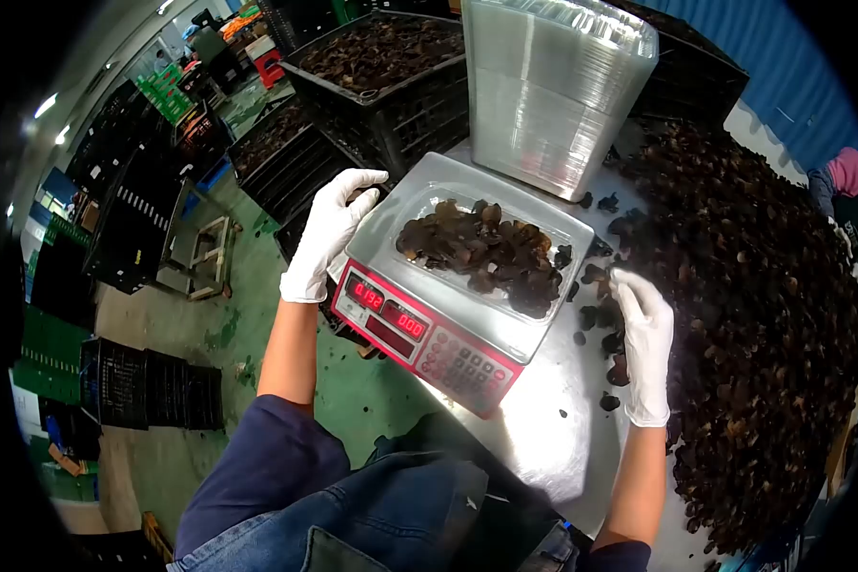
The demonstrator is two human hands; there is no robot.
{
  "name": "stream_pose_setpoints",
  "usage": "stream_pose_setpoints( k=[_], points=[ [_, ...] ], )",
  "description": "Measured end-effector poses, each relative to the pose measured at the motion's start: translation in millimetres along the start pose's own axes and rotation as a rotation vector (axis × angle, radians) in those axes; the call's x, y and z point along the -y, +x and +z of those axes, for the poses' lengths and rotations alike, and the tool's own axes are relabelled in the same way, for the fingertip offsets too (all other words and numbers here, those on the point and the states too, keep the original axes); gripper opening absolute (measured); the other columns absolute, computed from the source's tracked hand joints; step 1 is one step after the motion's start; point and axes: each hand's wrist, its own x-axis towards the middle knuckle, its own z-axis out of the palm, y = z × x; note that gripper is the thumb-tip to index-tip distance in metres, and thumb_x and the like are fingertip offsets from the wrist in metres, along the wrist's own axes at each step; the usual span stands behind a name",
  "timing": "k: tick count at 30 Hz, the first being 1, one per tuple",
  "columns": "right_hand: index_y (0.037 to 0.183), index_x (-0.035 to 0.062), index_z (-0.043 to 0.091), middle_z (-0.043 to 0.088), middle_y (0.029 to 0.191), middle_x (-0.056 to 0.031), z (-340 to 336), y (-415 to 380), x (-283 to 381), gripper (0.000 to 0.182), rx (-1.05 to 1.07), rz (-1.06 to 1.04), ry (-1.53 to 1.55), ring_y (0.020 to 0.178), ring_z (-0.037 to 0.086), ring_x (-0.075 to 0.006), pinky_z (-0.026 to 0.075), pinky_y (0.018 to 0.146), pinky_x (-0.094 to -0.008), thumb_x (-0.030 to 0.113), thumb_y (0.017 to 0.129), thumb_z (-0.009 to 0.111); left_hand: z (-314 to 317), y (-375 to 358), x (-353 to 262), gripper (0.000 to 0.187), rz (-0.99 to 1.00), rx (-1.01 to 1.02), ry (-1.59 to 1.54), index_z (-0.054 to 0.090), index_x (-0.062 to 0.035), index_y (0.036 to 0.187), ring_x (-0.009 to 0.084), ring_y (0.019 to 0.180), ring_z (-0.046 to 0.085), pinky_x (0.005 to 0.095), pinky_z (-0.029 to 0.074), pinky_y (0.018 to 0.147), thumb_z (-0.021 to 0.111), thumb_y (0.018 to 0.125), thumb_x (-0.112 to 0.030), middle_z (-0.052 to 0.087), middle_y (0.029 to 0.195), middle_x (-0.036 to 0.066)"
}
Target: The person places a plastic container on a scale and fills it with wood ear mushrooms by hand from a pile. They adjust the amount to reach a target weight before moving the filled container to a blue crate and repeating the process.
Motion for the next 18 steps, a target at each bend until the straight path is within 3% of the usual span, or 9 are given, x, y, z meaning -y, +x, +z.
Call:
stream_pose_setpoints(
  k=[3,5,9,11,13,15,17,18],
  points=[
    [0.112,-0.0021,0.069,0.069,0.106,-0.0079,-19,-24,-40,0.02,-0.023,0.013,-0.005,0.097,0.064,-0.0143,0.05,0.087,-0.026,0.006,0.097,0.059,-1,0,0,0.025,0.023,0.004,0.009,0.067,-0.0028,0.116,0.0129,0.094,0.061,0.0273,0.049,0.087,0.061,0.092,-0.008,0.067,0.105,0.005],
    [0.113,-0.0034,0.067,0.068,0.109,-0.0081,-37,-49,-59,0.019,-0.084,0.012,-0.202,0.1,0.064,-0.0141,0.049,0.092,-0.0264,0.004,0.097,0.058,-1,-5,-4,0.025,0.109,-0.051,0.127,0.068,-0.0023,0.114,0.0177,0.096,0.064,0.0287,0.049,0.088,0.061,0.09,-0.006,0.068,0.106,0.009],
    [0.108,-0.0017,0.07,0.07,0.103,-0.0075,-85,-110,-89,0.016,-0.326,-0.043,-0.473,0.098,0.064,-0.0149,0.049,0.091,-0.0268,-0.001,0.094,0.061,16,-37,-64,0.024,0.203,-0.097,0.153,0.068,0.0009,0.108,0.0222,0.1,0.065,0.0325,0.049,0.091,0.058,0.087,0.002,0.068,0.107,0.012],
    [0.107,-0.0014,0.069,0.069,0.099,-0.0096,-108,-135,-97,0.016,-0.48,-0.013,-0.564,0.093,0.065,-0.019,0.049,0.085,-0.0281,0.0,0.092,0.062,43,-63,-103,0.022,0.361,0.119,0.078,0.068,0.0002,0.107,0.0231,0.101,0.065,0.0329,0.05,0.09,0.058,0.088,0.002,0.068,0.106,0.012],
    [0.108,-0.0018,0.07,0.071,0.102,-0.0082,-131,-162,-114,0.016,-0.576,0.076,-0.582,0.094,0.064,-0.0143,0.048,0.088,-0.0259,0.004,0.095,0.062,81,-95,-123,0.022,0.227,0.529,-0.177,0.067,-0.002,0.108,0.0256,0.105,0.064,0.0364,0.05,0.09,0.06,0.087,0.0,0.068,0.108,0.012],
    [0.109,-0.0017,0.069,0.071,0.1,-0.0071,-138,-179,-117,0.016,-0.655,0.129,-0.543,0.094,0.064,-0.0141,0.048,0.089,-0.0256,0.006,0.096,0.062,127,-118,-115,0.026,0.482,0.686,-0.022,0.067,-0.0031,0.111,0.0289,0.109,0.062,0.0401,0.05,0.091,0.064,0.085,0.0,0.066,0.112,0.013],
    [0.109,-0.0016,0.07,0.071,0.099,-0.0065,-141,-196,-119,0.017,-0.664,0.127,-0.491,0.092,0.064,-0.0135,0.048,0.087,-0.0253,0.005,0.096,0.061,132,-116,-122,0.029,0.487,0.685,0.038,0.066,-0.0025,0.113,0.0326,0.113,0.06,0.0418,0.048,0.096,0.066,0.085,-0.003,0.064,0.117,0.015],
    [0.11,-0.0014,0.07,0.071,0.098,-0.006,-139,-199,-123,0.017,-0.66,0.13,-0.445,0.091,0.064,-0.0129,0.049,0.085,-0.0251,0.005,0.097,0.061,128,-99,-123,0.03,0.538,0.448,0.096,0.065,-0.0022,0.115,0.0335,0.115,0.059,0.0409,0.048,0.097,0.067,0.085,-0.006,0.063,0.119,0.016]
  ],
)
